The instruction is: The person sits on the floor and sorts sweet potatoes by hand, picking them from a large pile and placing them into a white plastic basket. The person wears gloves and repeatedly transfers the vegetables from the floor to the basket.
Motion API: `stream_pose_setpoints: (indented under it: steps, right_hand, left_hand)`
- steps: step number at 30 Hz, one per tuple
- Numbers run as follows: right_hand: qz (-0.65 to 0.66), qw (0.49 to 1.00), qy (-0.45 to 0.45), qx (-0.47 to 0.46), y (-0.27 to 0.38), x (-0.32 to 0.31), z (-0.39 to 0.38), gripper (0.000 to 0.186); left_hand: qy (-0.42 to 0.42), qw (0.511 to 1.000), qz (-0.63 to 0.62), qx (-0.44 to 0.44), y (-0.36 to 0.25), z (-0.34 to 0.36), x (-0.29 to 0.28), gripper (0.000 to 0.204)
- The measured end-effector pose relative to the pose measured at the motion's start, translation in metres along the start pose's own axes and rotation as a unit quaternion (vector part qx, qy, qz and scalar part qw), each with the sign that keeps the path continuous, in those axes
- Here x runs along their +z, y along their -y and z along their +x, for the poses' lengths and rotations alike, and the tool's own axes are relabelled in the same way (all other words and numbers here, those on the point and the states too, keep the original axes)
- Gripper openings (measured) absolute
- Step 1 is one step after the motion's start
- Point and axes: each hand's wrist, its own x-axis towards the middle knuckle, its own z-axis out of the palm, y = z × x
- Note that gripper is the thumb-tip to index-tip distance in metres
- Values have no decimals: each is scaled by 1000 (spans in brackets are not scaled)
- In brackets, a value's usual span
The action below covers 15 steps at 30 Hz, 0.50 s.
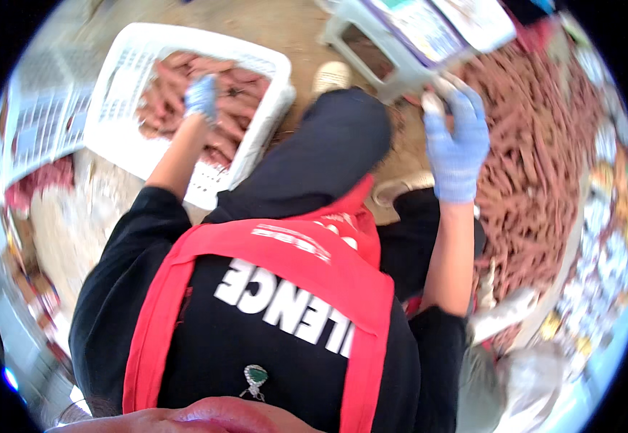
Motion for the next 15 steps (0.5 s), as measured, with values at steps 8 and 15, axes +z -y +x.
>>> stream_pose_setpoints:
  steps: [8, 15]
  right_hand:
    - [-166, 782, 406, 442, -147, -74, -63, 41]
    - [-125, 765, 441, 453, -215, -64, -89, 42]
  left_hand:
    - [-166, 638, -752, -25, -196, 53, -214, 21]
    - [153, 491, -838, 182, -404, 35, -243, 24]
